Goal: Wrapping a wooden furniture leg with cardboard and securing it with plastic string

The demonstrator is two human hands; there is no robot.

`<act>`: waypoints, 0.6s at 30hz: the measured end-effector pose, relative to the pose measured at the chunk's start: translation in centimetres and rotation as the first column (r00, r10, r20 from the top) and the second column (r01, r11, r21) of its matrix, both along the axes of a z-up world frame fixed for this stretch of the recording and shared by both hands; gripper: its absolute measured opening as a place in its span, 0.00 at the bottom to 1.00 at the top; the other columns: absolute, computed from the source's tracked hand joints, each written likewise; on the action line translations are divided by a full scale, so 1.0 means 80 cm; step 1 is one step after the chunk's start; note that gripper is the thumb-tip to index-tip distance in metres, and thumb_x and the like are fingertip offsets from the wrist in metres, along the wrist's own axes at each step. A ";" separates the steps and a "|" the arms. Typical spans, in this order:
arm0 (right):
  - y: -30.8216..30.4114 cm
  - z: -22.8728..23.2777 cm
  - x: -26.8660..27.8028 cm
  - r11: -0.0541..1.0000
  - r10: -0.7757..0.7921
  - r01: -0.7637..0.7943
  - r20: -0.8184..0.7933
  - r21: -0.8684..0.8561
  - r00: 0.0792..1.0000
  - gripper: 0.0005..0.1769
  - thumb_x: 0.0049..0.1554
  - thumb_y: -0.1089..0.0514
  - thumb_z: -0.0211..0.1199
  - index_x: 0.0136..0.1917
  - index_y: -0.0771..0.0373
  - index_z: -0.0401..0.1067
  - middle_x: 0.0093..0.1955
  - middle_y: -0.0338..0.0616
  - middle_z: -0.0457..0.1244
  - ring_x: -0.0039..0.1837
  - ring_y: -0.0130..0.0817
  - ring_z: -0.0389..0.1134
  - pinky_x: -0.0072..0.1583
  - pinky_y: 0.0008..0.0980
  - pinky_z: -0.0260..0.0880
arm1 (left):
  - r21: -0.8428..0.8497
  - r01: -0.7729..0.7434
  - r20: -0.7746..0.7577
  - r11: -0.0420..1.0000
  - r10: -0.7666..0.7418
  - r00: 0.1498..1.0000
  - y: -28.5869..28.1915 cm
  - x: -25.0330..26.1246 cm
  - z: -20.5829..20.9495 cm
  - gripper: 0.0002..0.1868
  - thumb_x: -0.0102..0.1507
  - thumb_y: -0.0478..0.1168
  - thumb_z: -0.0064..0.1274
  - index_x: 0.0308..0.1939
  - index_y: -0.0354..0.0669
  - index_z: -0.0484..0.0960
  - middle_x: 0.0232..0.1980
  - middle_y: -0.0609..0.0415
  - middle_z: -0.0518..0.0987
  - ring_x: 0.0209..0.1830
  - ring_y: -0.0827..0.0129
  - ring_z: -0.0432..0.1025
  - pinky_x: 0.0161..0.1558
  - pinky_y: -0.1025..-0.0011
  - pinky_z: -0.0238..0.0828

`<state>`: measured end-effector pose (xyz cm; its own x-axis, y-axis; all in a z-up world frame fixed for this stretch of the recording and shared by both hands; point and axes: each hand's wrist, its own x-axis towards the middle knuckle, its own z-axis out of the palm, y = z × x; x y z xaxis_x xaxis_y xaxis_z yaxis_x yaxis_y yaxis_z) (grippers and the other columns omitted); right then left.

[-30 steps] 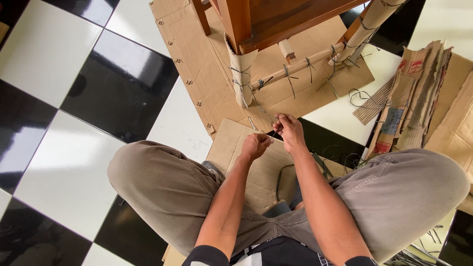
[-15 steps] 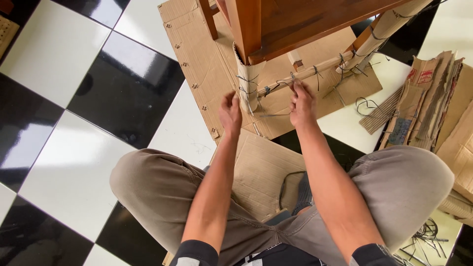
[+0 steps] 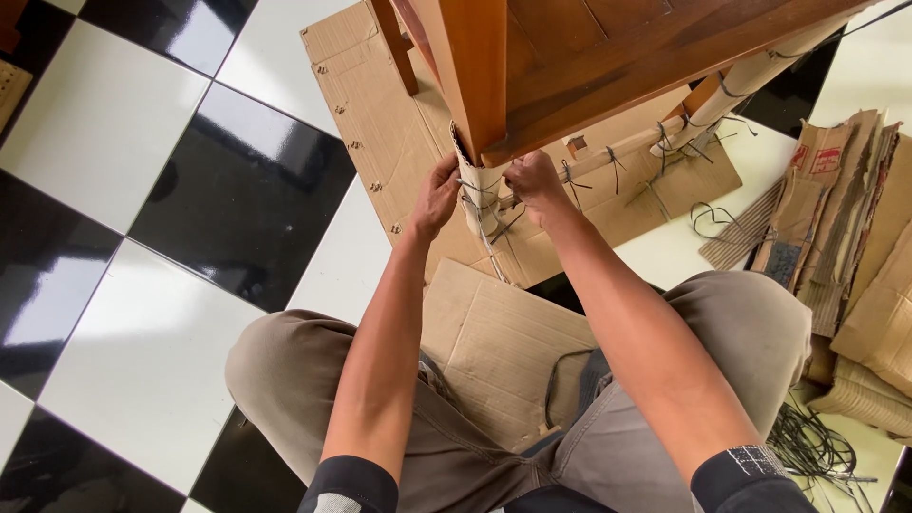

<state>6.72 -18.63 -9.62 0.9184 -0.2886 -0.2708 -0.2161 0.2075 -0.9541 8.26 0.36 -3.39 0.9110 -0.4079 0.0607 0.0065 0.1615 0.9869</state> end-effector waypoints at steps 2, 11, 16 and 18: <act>-0.006 0.006 -0.009 0.996 0.003 -0.005 -0.020 -0.095 1.000 0.07 0.47 0.66 0.62 0.32 0.56 0.68 0.27 0.28 0.49 0.27 0.18 0.46 0.30 0.21 0.45 | 0.099 -0.037 0.014 0.994 0.036 0.999 0.004 0.006 -0.017 0.12 0.70 0.40 0.49 0.54 0.47 0.84 0.43 0.59 0.79 0.47 0.74 0.69 0.56 0.67 0.69; -0.005 0.010 -0.040 0.737 0.057 -0.115 -0.108 -0.666 0.993 0.11 0.49 0.40 0.70 0.42 0.42 0.81 0.34 0.29 0.68 0.41 0.32 0.71 0.47 0.32 0.70 | 0.611 -0.243 0.028 0.754 0.286 0.958 0.031 -0.024 -0.087 0.11 0.62 0.55 0.59 0.38 0.58 0.88 0.26 0.62 0.79 0.29 0.73 0.74 0.36 0.71 0.68; 0.025 0.037 -0.074 0.793 0.032 -0.097 -0.117 -0.601 0.993 0.07 0.54 0.48 0.71 0.46 0.47 0.81 0.38 0.34 0.72 0.44 0.34 0.75 0.50 0.34 0.73 | 0.592 -0.280 -0.055 0.756 0.384 0.922 0.027 -0.058 -0.104 0.10 0.62 0.50 0.57 0.41 0.54 0.87 0.31 0.60 0.84 0.33 0.71 0.80 0.41 0.72 0.72; 0.032 0.023 -0.085 0.735 0.029 -0.106 -0.126 -0.670 0.992 0.09 0.54 0.47 0.72 0.47 0.48 0.80 0.41 0.41 0.72 0.49 0.45 0.75 0.52 0.45 0.74 | 0.497 -0.305 -0.109 0.812 0.407 0.907 0.026 -0.066 -0.115 0.10 0.62 0.47 0.56 0.42 0.49 0.87 0.32 0.57 0.85 0.33 0.72 0.80 0.41 0.74 0.73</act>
